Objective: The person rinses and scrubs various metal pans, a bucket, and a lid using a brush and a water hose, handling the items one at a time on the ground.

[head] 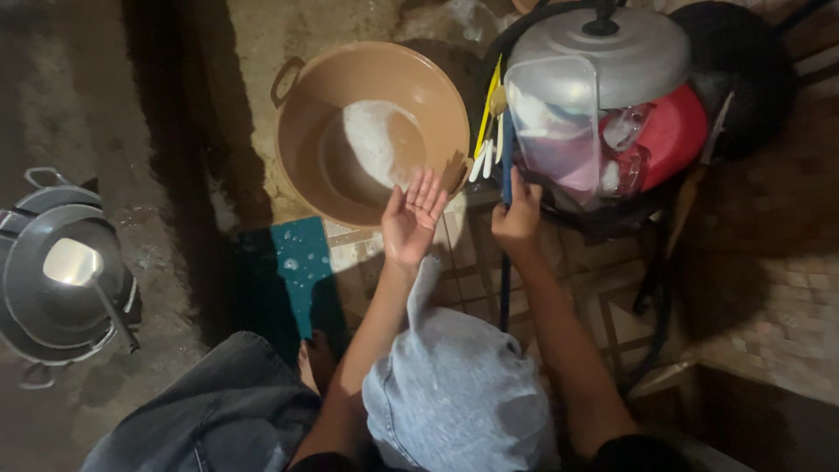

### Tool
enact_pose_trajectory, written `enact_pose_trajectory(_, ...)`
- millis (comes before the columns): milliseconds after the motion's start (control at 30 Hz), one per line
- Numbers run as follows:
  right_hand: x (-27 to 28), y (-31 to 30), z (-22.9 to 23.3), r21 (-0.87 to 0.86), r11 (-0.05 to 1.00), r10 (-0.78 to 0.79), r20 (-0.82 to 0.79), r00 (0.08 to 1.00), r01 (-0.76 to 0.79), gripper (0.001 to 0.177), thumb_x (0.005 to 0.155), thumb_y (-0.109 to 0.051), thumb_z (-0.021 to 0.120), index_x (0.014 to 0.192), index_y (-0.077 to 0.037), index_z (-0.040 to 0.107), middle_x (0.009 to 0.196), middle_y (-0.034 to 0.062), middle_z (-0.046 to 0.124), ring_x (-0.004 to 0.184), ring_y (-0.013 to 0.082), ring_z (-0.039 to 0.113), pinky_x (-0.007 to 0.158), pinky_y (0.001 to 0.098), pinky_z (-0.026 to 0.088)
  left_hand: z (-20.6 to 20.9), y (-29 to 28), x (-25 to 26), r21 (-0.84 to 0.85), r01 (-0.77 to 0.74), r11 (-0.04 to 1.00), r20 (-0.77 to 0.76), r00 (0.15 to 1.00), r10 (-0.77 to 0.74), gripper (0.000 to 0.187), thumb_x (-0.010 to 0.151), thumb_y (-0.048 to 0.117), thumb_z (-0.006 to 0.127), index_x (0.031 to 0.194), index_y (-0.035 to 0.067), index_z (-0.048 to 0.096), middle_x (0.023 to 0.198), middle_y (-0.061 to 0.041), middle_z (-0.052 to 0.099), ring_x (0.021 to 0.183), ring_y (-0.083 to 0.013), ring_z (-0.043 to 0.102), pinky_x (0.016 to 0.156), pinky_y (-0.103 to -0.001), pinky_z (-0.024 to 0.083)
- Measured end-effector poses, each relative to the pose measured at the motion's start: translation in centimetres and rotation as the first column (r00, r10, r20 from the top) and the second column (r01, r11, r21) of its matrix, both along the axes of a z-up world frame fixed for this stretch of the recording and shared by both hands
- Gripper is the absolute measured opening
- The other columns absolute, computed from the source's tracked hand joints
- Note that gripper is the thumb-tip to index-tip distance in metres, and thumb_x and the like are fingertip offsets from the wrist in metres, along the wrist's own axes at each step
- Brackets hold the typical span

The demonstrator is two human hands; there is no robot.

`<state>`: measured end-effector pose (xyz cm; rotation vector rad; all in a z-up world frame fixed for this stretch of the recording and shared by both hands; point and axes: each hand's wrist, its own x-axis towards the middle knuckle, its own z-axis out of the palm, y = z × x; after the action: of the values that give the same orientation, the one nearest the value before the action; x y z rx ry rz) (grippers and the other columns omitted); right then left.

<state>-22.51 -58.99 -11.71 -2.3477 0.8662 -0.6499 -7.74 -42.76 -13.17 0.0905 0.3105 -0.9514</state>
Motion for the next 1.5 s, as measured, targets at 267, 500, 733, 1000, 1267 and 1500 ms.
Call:
enact_pose_trajectory(267,-1.2,3.6,5.9,0.014,1.000,-0.028,0.030,0.999,0.028,0.049,0.099,-0.006,0.060,0.148,-0.005,0.056,0.114,0.0257,0.064,0.103,0.0419,0.063,0.090,0.0463,0.051,-0.4,-0.6,0.7,-0.015,-0.001,1.000,0.006,1.000,0.001,0.055,0.107,0.033,0.050,0.149,-0.001,0.045,0.155,-0.016,0.049,0.144,-0.0291,0.048,0.120,-0.047,0.039)
enact_pose_trajectory(500,-2.1,5.6,12.4,0.039,0.999,0.025,-0.090,0.996,-0.021,0.039,0.097,-0.011,0.061,0.136,-0.011,0.067,0.096,0.0237,0.068,0.082,0.0365,0.068,0.074,0.0430,0.053,-3.1,-1.5,1.1,0.058,0.002,0.998,0.074,0.997,-0.007,0.051,0.107,0.031,0.049,0.146,-0.002,0.049,0.148,-0.016,0.055,0.136,-0.0276,0.054,0.119,-0.046,0.041)
enact_pose_trajectory(733,-1.7,7.1,11.8,0.451,0.887,0.169,-0.120,0.978,-0.098,0.047,0.095,-0.013,0.059,0.141,-0.017,0.062,0.084,0.0206,0.067,0.070,0.0223,0.064,0.071,0.0339,0.053,-6.2,-3.6,3.5,0.064,0.008,0.998,0.115,0.993,-0.015,0.040,0.109,0.014,0.051,0.145,-0.001,0.048,0.142,-0.015,0.055,0.133,-0.0278,0.056,0.112,-0.038,0.050)
enact_pose_trajectory(1000,-0.4,7.5,10.3,0.255,0.943,0.212,0.042,0.976,-0.215,0.043,0.095,-0.011,0.060,0.138,-0.017,0.066,0.087,0.0226,0.066,0.070,0.0214,0.067,0.072,0.0324,0.054,-6.4,-3.3,3.0,0.437,-0.080,0.896,0.376,0.921,-0.101,0.026,0.103,-0.001,0.063,0.128,-0.005,0.066,0.121,-0.012,0.068,0.113,-0.0215,0.062,0.098,-0.031,0.050)
enact_pose_trajectory(1267,1.3,6.1,10.6,0.341,0.920,0.269,-0.189,0.944,-0.194,0.041,0.093,-0.016,0.065,0.134,-0.020,0.068,0.080,0.0241,0.064,0.061,0.0228,0.065,0.063,0.0369,0.051,2.7,-2.1,0.7,0.698,-0.043,0.715,0.343,0.896,-0.281,0.026,0.093,0.012,0.066,0.117,0.003,0.070,0.096,-0.008,0.076,0.077,-0.0179,0.074,0.067,-0.031,0.060)
enact_pose_trajectory(1500,9.8,-1.6,2.4,0.754,0.610,0.157,0.185,0.970,-0.242,0.027,0.101,-0.016,0.064,0.120,0.001,0.071,0.093,0.0035,0.074,0.080,0.0135,0.069,0.074,0.0294,0.057,2.9,-1.0,1.3,0.676,-0.088,0.732,0.406,0.873,-0.271,0.019,0.093,0.005,0.067,0.110,-0.002,0.069,0.089,-0.012,0.075,0.070,-0.0215,0.075,0.057,-0.031,0.059)
